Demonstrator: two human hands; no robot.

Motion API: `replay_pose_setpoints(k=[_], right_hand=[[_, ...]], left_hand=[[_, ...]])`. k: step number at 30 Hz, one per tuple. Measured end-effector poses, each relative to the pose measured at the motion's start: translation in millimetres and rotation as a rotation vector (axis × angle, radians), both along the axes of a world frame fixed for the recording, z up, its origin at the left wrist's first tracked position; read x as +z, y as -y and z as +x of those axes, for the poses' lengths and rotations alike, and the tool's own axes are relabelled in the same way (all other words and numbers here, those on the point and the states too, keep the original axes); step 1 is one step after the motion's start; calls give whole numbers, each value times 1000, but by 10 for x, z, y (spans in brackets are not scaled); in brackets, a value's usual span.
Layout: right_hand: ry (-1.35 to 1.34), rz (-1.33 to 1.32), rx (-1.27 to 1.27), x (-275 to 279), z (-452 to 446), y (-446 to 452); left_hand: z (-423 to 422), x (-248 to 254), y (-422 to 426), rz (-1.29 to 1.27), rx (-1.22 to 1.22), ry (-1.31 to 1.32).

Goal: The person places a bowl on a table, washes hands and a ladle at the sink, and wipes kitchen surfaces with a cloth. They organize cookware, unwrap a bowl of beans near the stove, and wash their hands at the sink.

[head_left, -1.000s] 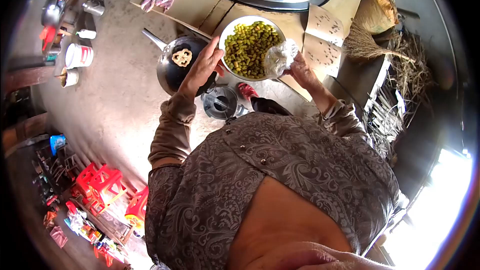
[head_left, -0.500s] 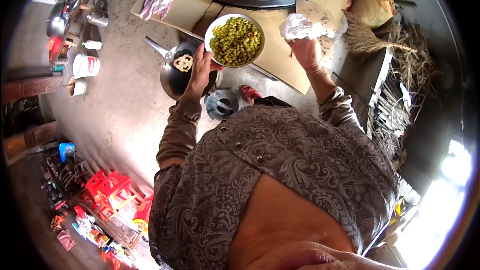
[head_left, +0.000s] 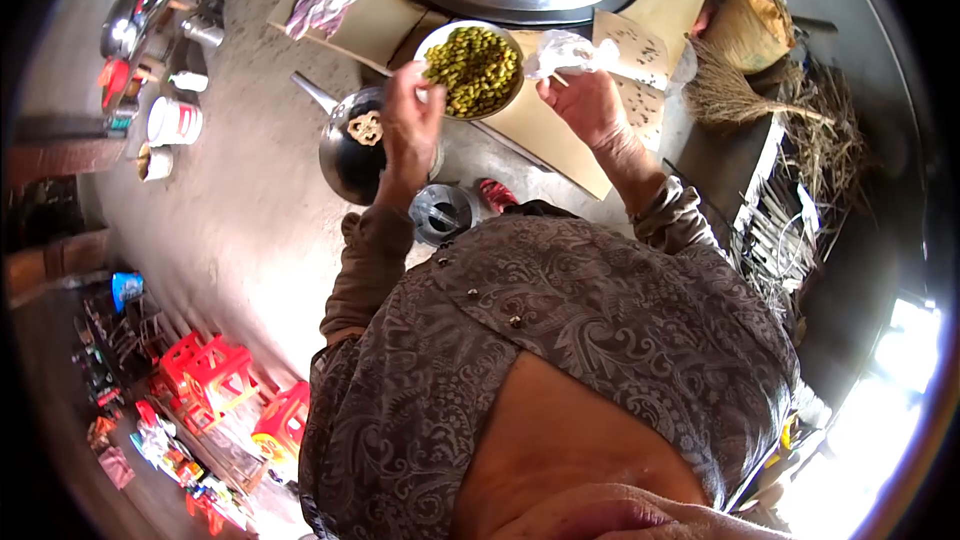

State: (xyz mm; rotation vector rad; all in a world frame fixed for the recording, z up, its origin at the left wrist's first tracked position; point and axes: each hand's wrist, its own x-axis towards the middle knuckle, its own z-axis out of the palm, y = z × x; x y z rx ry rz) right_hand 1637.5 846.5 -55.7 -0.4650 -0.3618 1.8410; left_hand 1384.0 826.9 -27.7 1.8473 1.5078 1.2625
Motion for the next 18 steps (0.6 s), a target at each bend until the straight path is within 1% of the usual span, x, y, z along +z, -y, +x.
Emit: replay_pose_setpoints(k=[1, 2, 3, 4, 5, 6, 7, 8, 9, 10, 11, 12, 13, 14, 15, 16, 18], right_hand=[[13, 6, 25, 47, -125, 36], [156, -62, 12, 113, -300, 43], [274, -58, 40, 130, -477, 64], [204, -5, 92, 181, -619, 112], [132, 45, 144, 311, -772, 209], [221, 75, 116, 446, -940, 327], [337, 107, 151, 382, -1013, 353], [453, 141, 181, 221, -1037, 356], [571, 174, 209, 122, -1054, 354], [722, 145, 258, 50, -1076, 267], [755, 191, 271, 132, -1109, 309], [786, 241, 284, 290, -1162, 357], [816, 290, 298, 415, -1226, 408], [858, 249, 344, 480, -1322, 424], [744, 220, 395, 498, -1408, 446], [633, 191, 445, 507, -1478, 462], [440, 131, 581, 577, -1656, 516]], left_hand=[[110, 150, 102, 31, -102, 99], [190, 217, 157, 152, -174, 36], [250, 295, 199, 275, -244, -33], [297, 416, 235, 404, -167, -258], [295, 450, 281, 341, -117, -294], [214, 388, 283, 367, -65, -286], [112, 285, 269, 398, -15, -277], [1, 209, 280, 405, -12, -138], [-83, 250, 338, 392, 40, -45], [-180, 266, 423, 191, 19, 157], [-295, 284, 510, -6, -2, 359], [-457, 325, 586, -110, -86, 476], [-590, 338, 677, -288, -110, 647], [-662, 343, 780, -339, -186, 939], [-742, 346, 877, -381, -271, 1229], [-826, 342, 990, -291, -421, 1310], [-1017, 288, 1227, -94, -187, 620]])
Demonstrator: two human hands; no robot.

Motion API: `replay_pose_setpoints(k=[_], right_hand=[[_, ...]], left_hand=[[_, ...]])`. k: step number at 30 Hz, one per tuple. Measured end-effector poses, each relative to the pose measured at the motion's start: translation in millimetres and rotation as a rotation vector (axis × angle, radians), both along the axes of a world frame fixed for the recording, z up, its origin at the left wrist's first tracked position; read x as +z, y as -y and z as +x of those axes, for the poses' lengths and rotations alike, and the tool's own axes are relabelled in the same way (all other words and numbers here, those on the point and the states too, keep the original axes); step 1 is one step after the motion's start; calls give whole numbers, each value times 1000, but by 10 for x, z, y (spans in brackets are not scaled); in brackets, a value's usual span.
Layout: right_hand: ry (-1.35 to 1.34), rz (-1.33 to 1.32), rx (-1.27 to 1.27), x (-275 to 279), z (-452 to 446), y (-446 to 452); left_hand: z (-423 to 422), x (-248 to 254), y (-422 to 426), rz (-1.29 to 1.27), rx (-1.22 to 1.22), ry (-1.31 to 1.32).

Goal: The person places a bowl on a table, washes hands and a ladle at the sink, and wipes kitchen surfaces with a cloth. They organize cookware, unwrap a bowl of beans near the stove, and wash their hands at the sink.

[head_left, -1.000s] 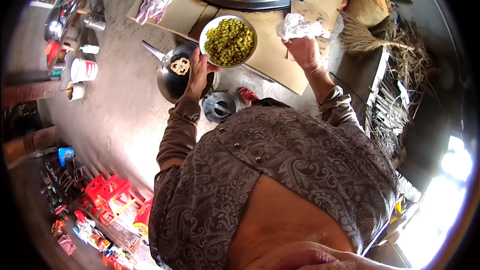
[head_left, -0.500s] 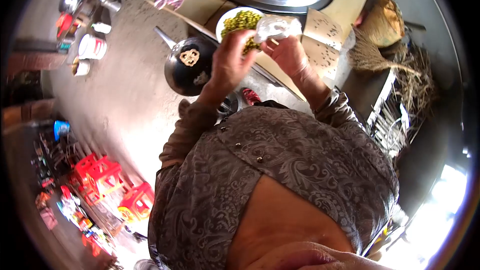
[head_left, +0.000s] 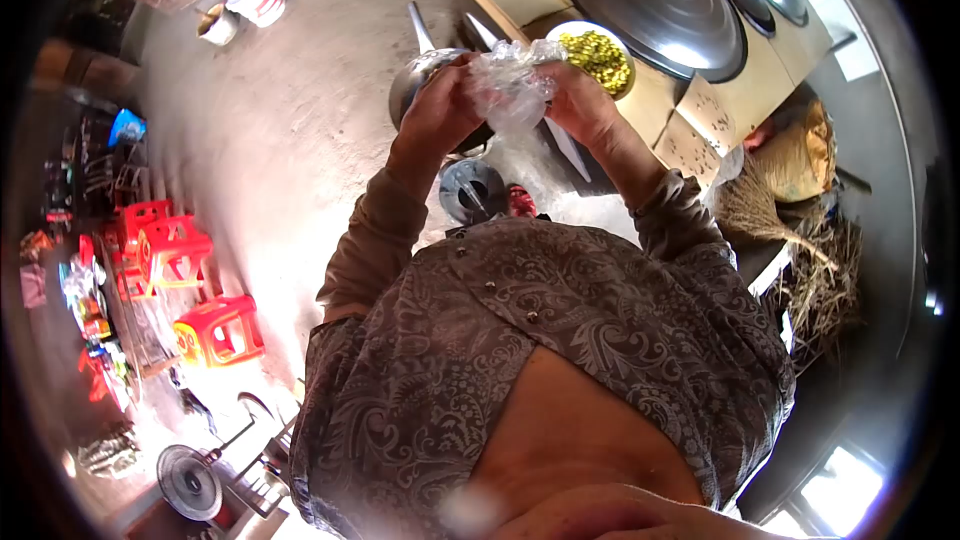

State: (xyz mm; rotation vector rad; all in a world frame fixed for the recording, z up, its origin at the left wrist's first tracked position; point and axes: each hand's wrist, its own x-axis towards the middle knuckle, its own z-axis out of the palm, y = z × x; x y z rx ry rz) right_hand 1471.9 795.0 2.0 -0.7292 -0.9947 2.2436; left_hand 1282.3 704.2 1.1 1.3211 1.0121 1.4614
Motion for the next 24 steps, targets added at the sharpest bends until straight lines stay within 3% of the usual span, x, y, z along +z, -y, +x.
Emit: replay_pose_setpoints(k=[1, 2, 5, 8, 10, 11, 13, 14, 16, 18, 19, 22, 24], right_hand=[[-61, -59, 52, 35, -87, 65], [-119, -122, 102, 65, -171, 146], [-241, -254, 200, 71, -363, 406], [-340, -336, 248, -94, -512, 609], [-218, -246, 240, -69, -585, 778], [-164, -190, 242, -41, -632, 808], [-316, -224, 317, -67, -658, 809], [-353, -284, 284, 69, -676, 927], [-320, -315, 236, 104, -710, 1018], [-288, -138, 403, 20, -715, 989], [-289, -141, 420, 38, -698, 986], [-274, -60, 455, 145, -495, 934], [-277, -156, 408, 94, -335, 908]], left_hand=[[-89, -18, 119, 78, 131, -343], [-141, 95, 297, 49, 71, -189], [-497, 52, 508, -440, -351, 906], [-619, -95, 721, -525, -299, 848], [-751, -171, 824, -446, -359, 797], [-760, -159, 911, -386, -278, 894], [-770, -110, 1020, -250, -123, 1071], [-865, -290, 1003, -229, -134, 1047], [-807, -211, 1132, -219, 272, 185], [-605, -113, 1203, -166, 465, -21], [-489, -57, 1223, -153, 492, 206], [-199, -16, 1258, 52, 416, -70], [136, 60, 1152, -116, 411, -185]])
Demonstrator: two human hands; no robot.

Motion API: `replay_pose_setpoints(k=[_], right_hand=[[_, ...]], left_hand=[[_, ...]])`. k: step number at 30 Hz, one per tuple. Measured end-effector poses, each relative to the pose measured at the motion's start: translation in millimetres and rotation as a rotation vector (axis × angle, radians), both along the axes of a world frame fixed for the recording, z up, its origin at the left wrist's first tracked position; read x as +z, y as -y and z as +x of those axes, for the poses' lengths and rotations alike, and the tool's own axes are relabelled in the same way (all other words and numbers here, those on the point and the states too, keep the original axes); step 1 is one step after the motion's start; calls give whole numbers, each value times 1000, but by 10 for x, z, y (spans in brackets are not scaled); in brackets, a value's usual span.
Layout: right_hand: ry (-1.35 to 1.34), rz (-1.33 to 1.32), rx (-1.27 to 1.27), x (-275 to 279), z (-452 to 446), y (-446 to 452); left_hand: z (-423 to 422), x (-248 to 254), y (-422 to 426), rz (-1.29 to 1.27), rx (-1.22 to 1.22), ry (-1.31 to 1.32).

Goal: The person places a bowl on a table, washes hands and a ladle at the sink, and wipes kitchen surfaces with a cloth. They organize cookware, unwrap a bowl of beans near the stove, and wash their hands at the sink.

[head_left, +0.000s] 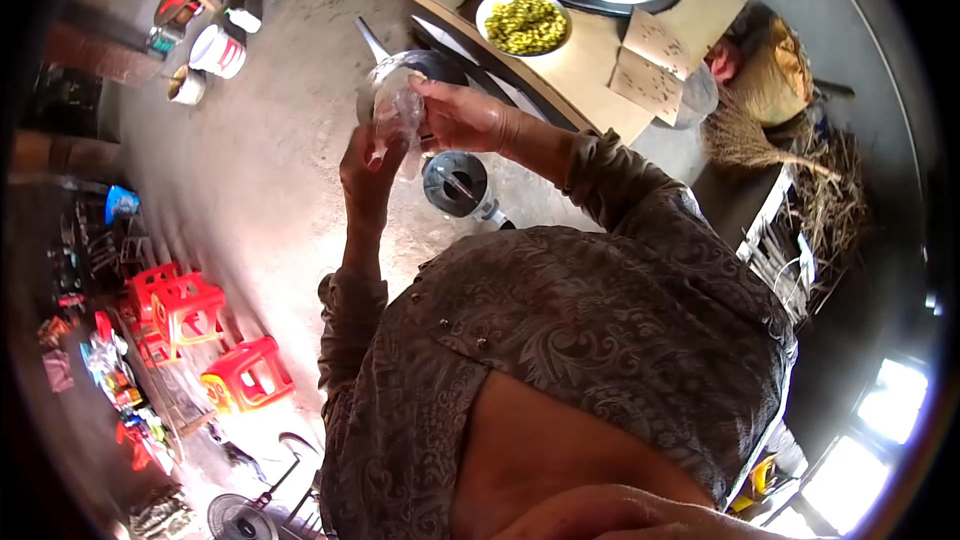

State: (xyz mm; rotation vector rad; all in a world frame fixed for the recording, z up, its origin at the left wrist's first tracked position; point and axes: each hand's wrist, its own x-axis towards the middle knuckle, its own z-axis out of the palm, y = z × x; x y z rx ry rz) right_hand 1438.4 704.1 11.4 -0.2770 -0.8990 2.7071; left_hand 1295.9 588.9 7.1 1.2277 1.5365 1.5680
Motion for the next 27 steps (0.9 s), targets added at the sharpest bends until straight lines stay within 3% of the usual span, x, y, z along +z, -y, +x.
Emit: replay_pose_setpoints(k=[4, 10, 13, 14, 16, 19, 20, 22, 23, 25, 27], right_hand=[[91, -7, -226, -276, 441, -128], [263, -160, -473, -590, 1215, -298], [318, -198, -556, -990, 1502, -394], [410, -109, -610, -975, 1570, -378], [597, 65, -729, -863, 1691, -309], [667, 1007, -924, -594, 1844, -306], [611, 1122, -845, -483, 1891, -311], [569, 1200, -663, -210, 1888, -235], [598, 1258, -579, -163, 1859, -219], [679, 1241, -614, -306, 1837, -228], [720, 1170, -710, -618, 1839, -345]], left_hand=[[174, -144, -234, -153, -119, -90], [384, -158, -567, -163, -271, 196], [535, -155, -738, -264, -191, 236], [646, -29, -755, -288, -217, 316], [764, 17, -830, -206, -356, 236], [918, 22, -980, -186, -550, -25], [949, 7, -1014, -236, -594, -116], [1050, -47, -1088, -289, -656, -299], [1117, -34, -1120, -280, -695, -265], [1248, 30, -1182, -260, -771, -202], [1384, 61, -1201, -173, -688, -34]])
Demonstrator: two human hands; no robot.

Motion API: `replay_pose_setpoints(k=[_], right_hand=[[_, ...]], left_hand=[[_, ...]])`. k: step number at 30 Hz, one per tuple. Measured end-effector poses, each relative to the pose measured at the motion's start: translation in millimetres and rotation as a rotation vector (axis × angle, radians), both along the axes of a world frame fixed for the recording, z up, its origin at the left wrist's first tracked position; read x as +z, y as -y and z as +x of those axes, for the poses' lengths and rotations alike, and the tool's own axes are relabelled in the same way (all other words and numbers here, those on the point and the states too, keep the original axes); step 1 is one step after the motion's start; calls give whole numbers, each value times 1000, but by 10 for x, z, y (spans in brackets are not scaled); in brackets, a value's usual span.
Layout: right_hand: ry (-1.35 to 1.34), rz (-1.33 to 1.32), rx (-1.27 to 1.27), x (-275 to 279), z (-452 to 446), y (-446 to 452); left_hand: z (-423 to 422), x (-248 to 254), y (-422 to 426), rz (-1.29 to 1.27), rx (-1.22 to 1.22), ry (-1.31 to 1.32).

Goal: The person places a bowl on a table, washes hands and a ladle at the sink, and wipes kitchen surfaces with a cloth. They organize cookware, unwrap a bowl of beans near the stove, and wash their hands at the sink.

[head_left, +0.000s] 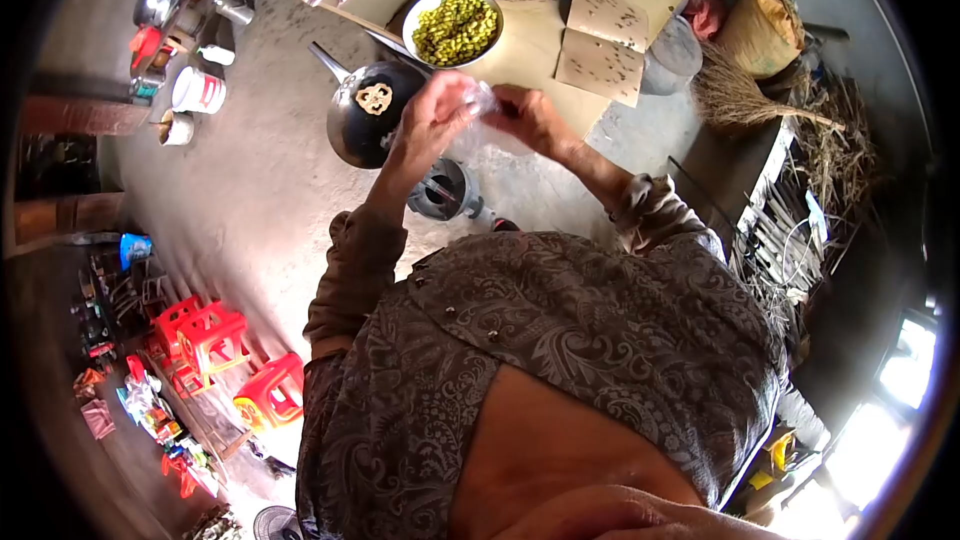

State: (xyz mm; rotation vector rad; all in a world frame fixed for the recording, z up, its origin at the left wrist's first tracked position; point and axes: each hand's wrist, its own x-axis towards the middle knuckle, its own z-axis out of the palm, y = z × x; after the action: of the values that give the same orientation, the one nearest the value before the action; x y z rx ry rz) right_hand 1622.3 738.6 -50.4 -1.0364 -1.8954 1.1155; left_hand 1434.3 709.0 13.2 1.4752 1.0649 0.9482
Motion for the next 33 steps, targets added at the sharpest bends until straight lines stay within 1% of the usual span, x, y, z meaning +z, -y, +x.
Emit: replay_pose_setpoints(k=[1, 2, 3, 4, 6, 8, 9, 10, 12, 15, 18, 19, 22, 23, 25, 27, 28, 30, 32, 33], right_hand=[[-175, -62, -53, -231, -1, -95], [-252, -190, -35, -274, 84, -188], [-254, -258, -110, -197, 131, -245], [-256, -323, -184, -113, 170, -320], [-275, -559, -335, -304, 304, -664], [-211, -610, -426, -529, 392, -1028], [-267, -656, -509, -538, 407, -1108], [-212, -652, -520, -540, 439, -1190], [-117, -536, -533, -514, 472, -1290], [382, 329, -508, -539, 441, -1281], [652, 393, -249, -562, 325, -1277], [706, 391, -211, -595, 304, -1289], [771, 354, -323, -953, 354, -1636], [779, 405, -387, -874, 351, -1625], [747, 350, -401, -1049, 412, -1604], [691, 334, -416, -1260, 440, -1809], [651, 345, -425, -1181, 386, -2003], [501, 658, -593, -762, 376, -1705], [577, 402, -661, -482, 437, -1605], [531, 447, -647, -312, 465, -1472]], left_hand=[[-6, -59, -27, 64, 33, 0], [-23, -118, -53, 128, 67, -1], [-30, -93, -31, 127, 115, -17], [-30, -82, 6, 43, 175, 48], [-101, -103, 86, -71, 178, 61], [-175, -202, 190, -121, 223, 79], [-219, -258, 234, -143, 245, 88], [-272, -306, 283, -166, 284, 87], [-394, -365, 419, -214, 365, 85], [-560, -339, 700, -257, 488, 70], [-727, -379, 979, -290, 583, 54], [-798, -421, 1064, -307, 606, 61], [-975, -554, 1311, -349, 716, 115], [-1039, -583, 1416, -356, 740, 128], [-1143, -621, 1593, -372, 778, 129], [-1285, -698, 1770, -420, 830, 173], [-1384, -746, 1820, -422, 857, 200], [-1597, -853, 1979, -444, 896, 219], [-1830, -990, 2179, -426, 970, 229], [-2002, -1172, 2331, -412, 1021, 182]])
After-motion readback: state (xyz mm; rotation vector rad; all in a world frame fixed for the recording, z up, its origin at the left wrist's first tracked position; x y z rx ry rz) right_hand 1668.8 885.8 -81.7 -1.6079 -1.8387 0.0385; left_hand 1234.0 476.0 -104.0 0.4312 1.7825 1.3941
